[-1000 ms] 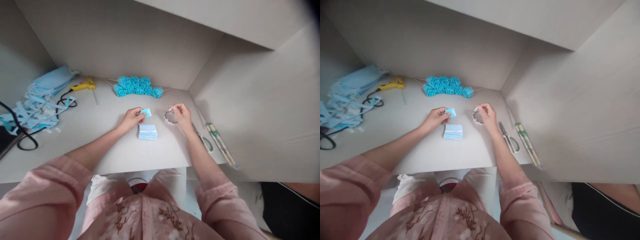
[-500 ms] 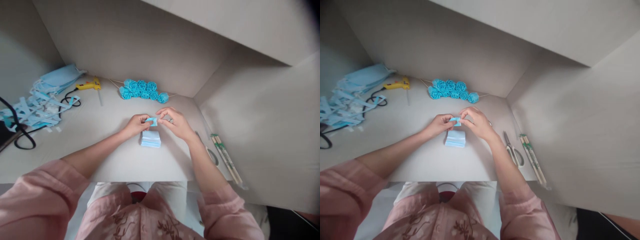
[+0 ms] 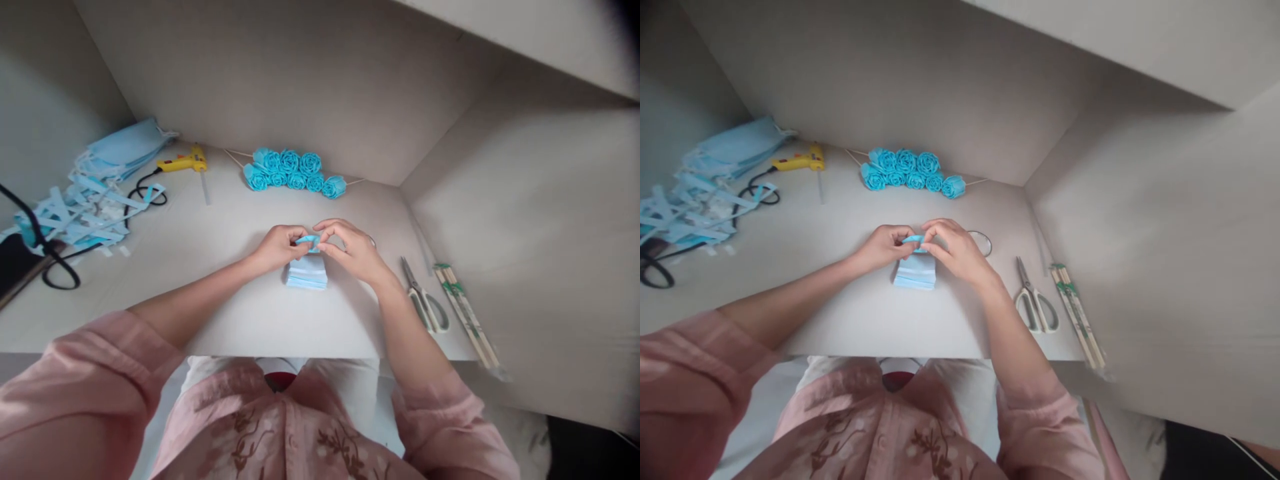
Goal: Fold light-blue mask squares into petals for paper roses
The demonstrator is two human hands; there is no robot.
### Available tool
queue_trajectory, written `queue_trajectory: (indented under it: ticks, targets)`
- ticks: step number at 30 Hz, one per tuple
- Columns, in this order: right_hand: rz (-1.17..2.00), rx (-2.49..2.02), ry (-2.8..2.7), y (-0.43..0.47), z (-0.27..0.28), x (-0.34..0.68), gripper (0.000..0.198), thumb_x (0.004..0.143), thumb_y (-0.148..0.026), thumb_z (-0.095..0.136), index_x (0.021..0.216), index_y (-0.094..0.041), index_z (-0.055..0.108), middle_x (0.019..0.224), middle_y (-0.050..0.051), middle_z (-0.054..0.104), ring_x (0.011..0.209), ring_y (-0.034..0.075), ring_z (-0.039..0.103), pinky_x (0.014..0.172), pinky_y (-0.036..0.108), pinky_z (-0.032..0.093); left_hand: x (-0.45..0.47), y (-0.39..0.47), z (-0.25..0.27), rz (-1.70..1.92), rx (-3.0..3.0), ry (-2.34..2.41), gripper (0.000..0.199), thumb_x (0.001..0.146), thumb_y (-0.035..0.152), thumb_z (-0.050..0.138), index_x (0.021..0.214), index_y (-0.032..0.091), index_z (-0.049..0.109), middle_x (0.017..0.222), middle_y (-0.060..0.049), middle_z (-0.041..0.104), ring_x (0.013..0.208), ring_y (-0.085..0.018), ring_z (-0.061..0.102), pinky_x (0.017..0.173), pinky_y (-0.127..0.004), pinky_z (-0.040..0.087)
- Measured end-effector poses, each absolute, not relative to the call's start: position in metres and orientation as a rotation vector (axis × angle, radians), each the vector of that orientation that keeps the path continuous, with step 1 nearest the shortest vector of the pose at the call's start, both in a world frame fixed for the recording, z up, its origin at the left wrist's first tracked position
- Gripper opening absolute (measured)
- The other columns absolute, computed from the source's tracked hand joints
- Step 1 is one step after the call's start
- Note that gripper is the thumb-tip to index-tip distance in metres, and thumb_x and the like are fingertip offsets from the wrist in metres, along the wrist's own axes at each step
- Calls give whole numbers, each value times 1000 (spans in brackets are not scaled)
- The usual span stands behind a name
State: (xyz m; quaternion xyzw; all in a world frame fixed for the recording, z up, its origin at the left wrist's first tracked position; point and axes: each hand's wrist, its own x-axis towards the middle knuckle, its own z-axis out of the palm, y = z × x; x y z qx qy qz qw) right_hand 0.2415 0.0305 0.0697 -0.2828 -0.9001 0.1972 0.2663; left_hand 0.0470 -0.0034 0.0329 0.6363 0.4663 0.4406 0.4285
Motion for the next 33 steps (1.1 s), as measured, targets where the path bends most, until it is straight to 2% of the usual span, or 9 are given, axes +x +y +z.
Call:
queue_trajectory:
  ticks: [8,14,16,21,25,33]
  targets:
    - [588,-733,-2432,32,66,240,8,90,-28,58,89,-20,59,111,7,68,104,20,62,92,33,43,46,-4,33,1085,1675,1138,20,74,32,55,62,16,50,55,5,43,52,-7,39,50,-19,30]
    - [649,-850,-2361,33,62,239,10,87,-29,62,85,-20,60,87,1,69,82,16,63,79,27,44,46,-4,31,1059,1646,1124,21,75,33,58,66,15,54,55,4,48,51,-7,43,49,-19,32]
    - [702,-863,-2306,34,59,238,10,86,-30,62,85,-20,59,85,0,68,80,16,62,78,27,44,45,-3,30,1043,1616,1118,20,76,34,58,69,15,56,55,4,50,51,-8,44,49,-19,33]
    - [896,-839,-2110,36,48,234,30,83,-30,64,108,-22,50,87,-1,65,83,15,62,82,29,45,43,-5,36,1038,1546,1068,23,76,37,60,70,15,56,56,3,53,53,-9,47,51,-20,36]
    - [951,-757,-1978,35,44,229,38,86,-30,60,120,-23,46,86,-1,61,83,14,61,83,29,47,46,-7,42,1131,1464,1003,25,76,39,63,74,16,57,61,2,55,59,-10,50,57,-21,39]
    - [1022,-763,-1919,30,41,223,48,86,-33,60,131,-23,44,87,0,60,85,15,59,84,30,49,45,0,33,1315,1325,1031,28,69,39,72,73,15,58,70,2,55,62,-9,46,59,-22,37]
